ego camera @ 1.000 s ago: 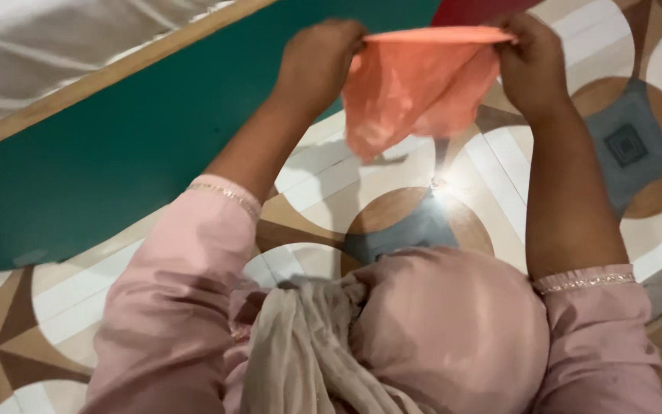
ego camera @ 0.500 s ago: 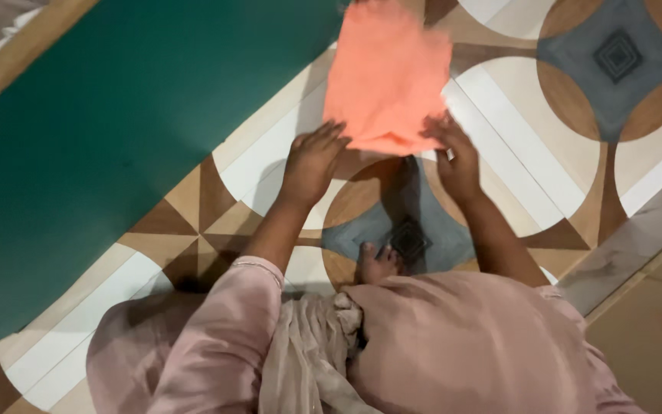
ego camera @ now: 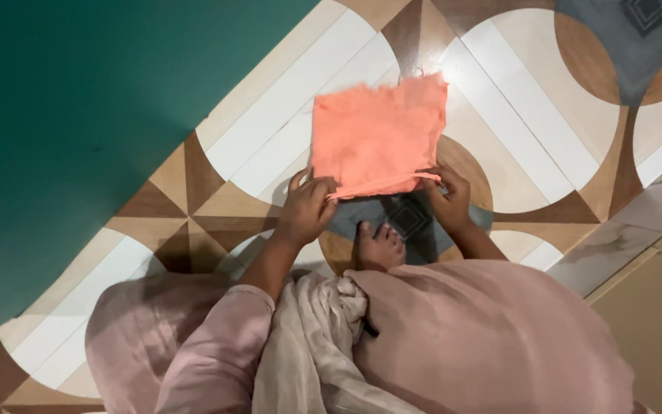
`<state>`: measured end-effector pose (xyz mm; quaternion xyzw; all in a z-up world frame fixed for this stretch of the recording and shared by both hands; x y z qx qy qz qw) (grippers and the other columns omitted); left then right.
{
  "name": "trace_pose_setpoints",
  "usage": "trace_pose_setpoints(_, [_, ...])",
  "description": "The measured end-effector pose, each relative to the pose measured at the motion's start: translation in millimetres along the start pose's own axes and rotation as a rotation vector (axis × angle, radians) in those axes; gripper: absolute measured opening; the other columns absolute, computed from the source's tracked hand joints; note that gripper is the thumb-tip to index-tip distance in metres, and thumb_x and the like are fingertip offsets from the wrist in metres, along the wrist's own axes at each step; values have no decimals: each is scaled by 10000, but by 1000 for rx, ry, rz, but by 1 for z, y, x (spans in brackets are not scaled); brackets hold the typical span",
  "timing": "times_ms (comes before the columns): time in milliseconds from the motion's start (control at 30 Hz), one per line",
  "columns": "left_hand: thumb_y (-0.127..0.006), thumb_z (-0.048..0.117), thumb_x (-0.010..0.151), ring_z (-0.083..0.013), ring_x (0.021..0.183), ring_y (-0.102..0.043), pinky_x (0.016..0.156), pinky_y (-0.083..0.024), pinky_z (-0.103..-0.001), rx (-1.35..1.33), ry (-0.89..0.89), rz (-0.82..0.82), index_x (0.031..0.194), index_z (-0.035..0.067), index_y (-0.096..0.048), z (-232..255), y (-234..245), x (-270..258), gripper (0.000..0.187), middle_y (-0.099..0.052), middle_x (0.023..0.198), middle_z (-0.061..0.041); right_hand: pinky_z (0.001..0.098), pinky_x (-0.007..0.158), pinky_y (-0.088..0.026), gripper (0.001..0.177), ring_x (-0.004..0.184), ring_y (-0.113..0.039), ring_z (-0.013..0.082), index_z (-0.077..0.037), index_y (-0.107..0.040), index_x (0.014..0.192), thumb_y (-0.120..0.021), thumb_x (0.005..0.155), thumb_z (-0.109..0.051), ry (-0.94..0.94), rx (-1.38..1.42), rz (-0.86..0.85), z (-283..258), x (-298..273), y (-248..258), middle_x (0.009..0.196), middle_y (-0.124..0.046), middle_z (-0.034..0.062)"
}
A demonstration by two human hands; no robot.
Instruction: The person sits on the floor and wipes the side of a bed frame with a peach-colored cloth. They clean the green and red painted sections of the frame, occasionally unfolding the cloth to use a fresh side.
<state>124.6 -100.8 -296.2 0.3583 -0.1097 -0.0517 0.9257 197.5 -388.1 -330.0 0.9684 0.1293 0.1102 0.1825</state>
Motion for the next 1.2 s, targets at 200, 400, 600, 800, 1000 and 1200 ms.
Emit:
trace_pose_setpoints(200, [-669,240,967,-282,804,-683,734,-522,-384,-232,355,193,1053,24,-668,-1,10,6,233,-704,885,-152,231,674,-448,164,768,-555,53,4,-677,1096,-574,1084,-123,-162,165,118,22,-8,6,854,-618,-19])
trace_pose_setpoints(400, [-709,316,1008,-125,732,-582,673,-497,-290,-515,584,243,1095,24,-681,-41,11,47,307,-686,826,-67,225,687,-397,227,801,-459,28,-10,-621,1030,-605,1152,-201,-269,226,64,59,63,6,875,-532,-66])
trace_pose_setpoints(600, [-799,150,929,-145,1028,-655,884,-546,-299,-877,422,309,1449,4,-477,-92,-24,90,629,-685,1131,-116,226,804,-494,248,903,-579,62,-5,-640,1222,-608,1114,-225,-270,201,124,58,103,5,1007,-653,-9])
trace_pose_setpoints(800, [-771,273,961,-370,1349,-485,1085,-446,-444,-43,475,392,1595,33,-290,-97,-4,99,831,-448,1529,-234,459,1080,-447,830,1312,-479,394,-37,-304,1587,-801,961,-264,-135,-418,105,10,124,16,1480,-430,259])
trace_pose_setpoints(1000, [-844,497,750,-385,1564,-123,1245,-156,-618,364,44,-148,1609,120,-284,-25,-31,113,1093,-157,1688,-157,649,1216,-158,1072,1544,-154,469,-121,-257,1623,-749,814,-624,315,-678,-344,-35,108,-54,1671,-188,227])
trace_pose_setpoints(1200, [-811,521,749,-288,1570,-129,1218,-171,-635,481,33,-340,1606,246,-313,-49,-59,84,1028,-166,1698,-42,629,1216,-66,952,1569,-79,417,-179,-282,1621,-659,842,-577,196,-800,-610,8,66,-80,1708,-159,152])
Point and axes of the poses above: each hand's wrist, its own x-axis towards the middle knuckle, its own y-axis out of the back of the hand, z = x × y, the point moved 9 cm from there along x, towards the middle knuckle
